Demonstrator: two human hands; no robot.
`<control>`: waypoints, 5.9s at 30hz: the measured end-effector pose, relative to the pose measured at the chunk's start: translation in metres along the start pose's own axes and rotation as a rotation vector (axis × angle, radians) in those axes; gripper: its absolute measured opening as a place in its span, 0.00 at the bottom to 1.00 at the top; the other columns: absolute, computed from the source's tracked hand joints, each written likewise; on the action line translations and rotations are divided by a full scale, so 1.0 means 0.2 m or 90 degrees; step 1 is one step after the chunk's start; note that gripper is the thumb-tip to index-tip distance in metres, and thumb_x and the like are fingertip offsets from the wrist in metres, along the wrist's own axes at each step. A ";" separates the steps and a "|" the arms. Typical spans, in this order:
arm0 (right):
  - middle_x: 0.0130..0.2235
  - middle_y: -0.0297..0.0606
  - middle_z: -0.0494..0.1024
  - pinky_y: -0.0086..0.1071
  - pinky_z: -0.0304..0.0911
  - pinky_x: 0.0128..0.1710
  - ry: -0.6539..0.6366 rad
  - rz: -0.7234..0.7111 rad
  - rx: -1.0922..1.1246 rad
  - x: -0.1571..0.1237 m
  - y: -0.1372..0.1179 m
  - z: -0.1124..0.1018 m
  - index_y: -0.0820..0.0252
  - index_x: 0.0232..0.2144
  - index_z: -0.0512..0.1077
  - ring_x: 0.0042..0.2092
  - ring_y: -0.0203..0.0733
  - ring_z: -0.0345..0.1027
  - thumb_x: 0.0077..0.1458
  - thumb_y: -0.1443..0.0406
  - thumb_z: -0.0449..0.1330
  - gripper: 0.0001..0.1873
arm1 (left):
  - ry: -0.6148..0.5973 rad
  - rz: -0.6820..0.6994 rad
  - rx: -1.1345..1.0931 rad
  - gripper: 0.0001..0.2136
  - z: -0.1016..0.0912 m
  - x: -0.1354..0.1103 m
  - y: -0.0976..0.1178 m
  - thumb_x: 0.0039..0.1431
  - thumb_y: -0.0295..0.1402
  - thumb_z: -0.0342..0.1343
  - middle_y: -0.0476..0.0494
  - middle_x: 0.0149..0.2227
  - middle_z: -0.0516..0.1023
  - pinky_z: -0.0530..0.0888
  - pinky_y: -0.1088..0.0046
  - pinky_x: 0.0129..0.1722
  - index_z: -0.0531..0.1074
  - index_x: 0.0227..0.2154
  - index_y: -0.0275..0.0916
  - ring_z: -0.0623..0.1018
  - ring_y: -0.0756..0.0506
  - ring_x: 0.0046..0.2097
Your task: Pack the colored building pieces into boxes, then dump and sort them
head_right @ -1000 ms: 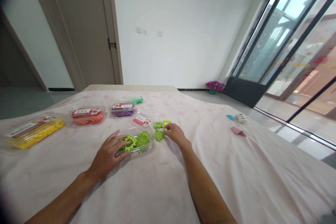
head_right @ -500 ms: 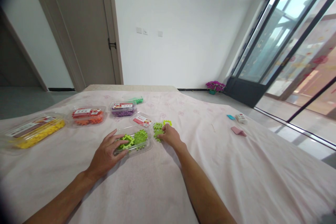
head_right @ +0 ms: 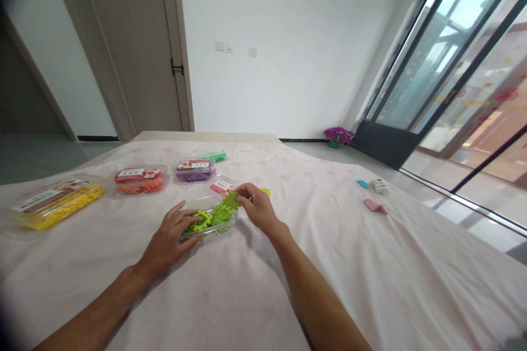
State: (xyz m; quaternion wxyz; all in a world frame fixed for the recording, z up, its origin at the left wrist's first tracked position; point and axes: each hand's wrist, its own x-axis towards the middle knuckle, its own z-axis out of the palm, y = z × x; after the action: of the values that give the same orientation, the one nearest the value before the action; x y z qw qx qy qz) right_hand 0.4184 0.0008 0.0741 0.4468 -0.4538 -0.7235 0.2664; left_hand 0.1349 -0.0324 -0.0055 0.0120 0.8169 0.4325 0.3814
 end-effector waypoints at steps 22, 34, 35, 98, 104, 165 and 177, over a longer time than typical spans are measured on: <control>0.48 0.41 0.81 0.41 0.61 0.55 -0.060 -0.078 -0.283 -0.05 -0.06 0.10 0.52 0.46 0.79 0.51 0.47 0.72 0.61 0.70 0.60 0.14 | -0.002 0.009 -0.016 0.14 0.00 0.00 0.00 0.59 0.37 0.62 0.41 0.54 0.77 0.65 0.42 0.66 0.79 0.48 0.46 0.62 0.32 0.68; 0.46 0.40 0.84 0.41 0.60 0.59 -0.174 -0.170 -0.237 -0.07 -0.03 0.09 0.52 0.37 0.82 0.52 0.46 0.74 0.67 0.60 0.56 0.14 | 0.003 0.006 -0.010 0.15 0.00 0.00 -0.01 0.58 0.39 0.63 0.43 0.54 0.78 0.68 0.43 0.65 0.78 0.48 0.46 0.64 0.32 0.68; 0.46 0.40 0.84 0.41 0.60 0.59 -0.174 -0.181 -0.229 -0.07 -0.01 0.09 0.52 0.37 0.82 0.53 0.46 0.74 0.67 0.60 0.56 0.14 | 0.004 0.005 -0.011 0.14 0.00 0.00 -0.02 0.58 0.38 0.64 0.43 0.54 0.78 0.68 0.43 0.64 0.78 0.48 0.46 0.64 0.32 0.68; 0.24 0.29 0.73 0.27 0.58 0.21 0.323 0.313 0.085 0.11 0.53 -0.17 0.63 0.44 0.72 0.24 0.36 0.64 0.43 0.57 0.64 0.25 | 0.035 -0.049 -0.046 0.30 -0.02 -0.01 -0.01 0.58 0.43 0.64 0.35 0.65 0.66 0.66 0.46 0.65 0.64 0.62 0.45 0.66 0.34 0.67; 0.19 0.22 0.66 0.24 0.48 0.15 0.119 0.250 0.212 0.16 0.14 -0.05 0.63 0.42 0.72 0.18 0.30 0.54 0.42 0.57 0.66 0.25 | 0.043 -0.057 -0.044 0.33 -0.02 -0.01 0.00 0.60 0.42 0.62 0.34 0.66 0.65 0.66 0.47 0.66 0.59 0.66 0.44 0.66 0.35 0.67; 0.52 0.47 0.79 0.35 0.59 0.53 -0.022 0.179 -0.504 0.11 0.32 0.04 0.57 0.55 0.75 0.54 0.49 0.69 0.62 0.58 0.61 0.21 | 0.020 0.039 0.180 0.18 -0.01 0.03 0.10 0.60 0.40 0.61 0.36 0.58 0.74 0.66 0.46 0.62 0.71 0.52 0.42 0.72 0.32 0.61; 0.46 0.45 0.80 0.36 0.64 0.48 0.005 0.164 -0.412 0.15 0.05 -0.07 0.58 0.47 0.80 0.46 0.47 0.74 0.56 0.59 0.67 0.17 | 0.026 0.034 0.157 0.17 0.01 0.02 0.07 0.66 0.42 0.56 0.35 0.59 0.73 0.69 0.49 0.62 0.71 0.54 0.40 0.70 0.35 0.63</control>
State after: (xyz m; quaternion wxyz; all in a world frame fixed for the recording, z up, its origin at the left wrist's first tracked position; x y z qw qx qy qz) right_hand 0.4298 0.0321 0.0861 0.2452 -0.6605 -0.7057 0.0753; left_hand 0.1485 -0.0377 0.0005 -0.1074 0.8154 0.4546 0.3418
